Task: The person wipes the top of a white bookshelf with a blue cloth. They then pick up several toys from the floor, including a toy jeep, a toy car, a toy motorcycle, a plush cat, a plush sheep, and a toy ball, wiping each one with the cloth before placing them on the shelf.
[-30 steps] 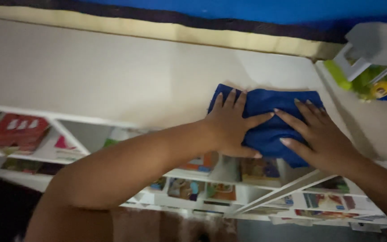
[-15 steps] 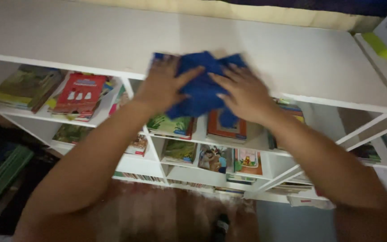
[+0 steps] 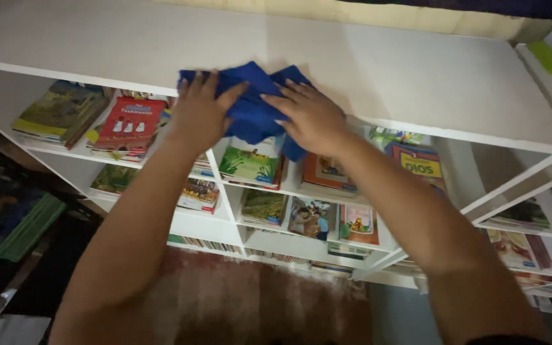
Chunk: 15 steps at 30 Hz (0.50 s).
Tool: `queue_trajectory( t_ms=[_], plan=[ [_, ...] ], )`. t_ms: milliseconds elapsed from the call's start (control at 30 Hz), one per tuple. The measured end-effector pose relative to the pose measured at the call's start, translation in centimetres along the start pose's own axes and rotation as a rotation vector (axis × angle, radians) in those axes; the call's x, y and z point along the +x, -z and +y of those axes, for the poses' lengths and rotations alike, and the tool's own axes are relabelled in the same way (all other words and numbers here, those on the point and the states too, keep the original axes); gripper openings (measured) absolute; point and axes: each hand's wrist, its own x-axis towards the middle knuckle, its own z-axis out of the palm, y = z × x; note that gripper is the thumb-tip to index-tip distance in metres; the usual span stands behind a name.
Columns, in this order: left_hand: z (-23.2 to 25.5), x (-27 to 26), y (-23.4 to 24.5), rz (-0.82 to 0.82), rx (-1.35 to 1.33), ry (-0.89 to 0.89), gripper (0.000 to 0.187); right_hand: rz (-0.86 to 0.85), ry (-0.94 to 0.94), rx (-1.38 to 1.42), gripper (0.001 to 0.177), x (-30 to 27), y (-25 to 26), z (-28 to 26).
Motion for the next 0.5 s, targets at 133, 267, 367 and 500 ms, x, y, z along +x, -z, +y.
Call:
queue_trajectory(
  t_ms=[133,267,367,500],
  plan=[
    [6.5,1.2,0.3,0.066,0.019,-0.065,0.077,-0.002,0.024,0.115,0.048,-5.9,3.2,3.3],
    [16.2,4.0,1.3,0.224,-0.161,-0.160,0.077,0.021,-0.047,0.206,0.042,-14.2,8.3,7.4],
    [24.1,6.9,1.3,0.329,-0.210,-0.209,0.070,-0.026,-0.163,0.257,0.042,-21.1,11.0,12.3],
    [32.6,11.3,1.8,0.315,-0.284,-0.273,0.060,-0.137,-0.494,0.090,0.034,-25.3,17.4,14.4]
  ],
)
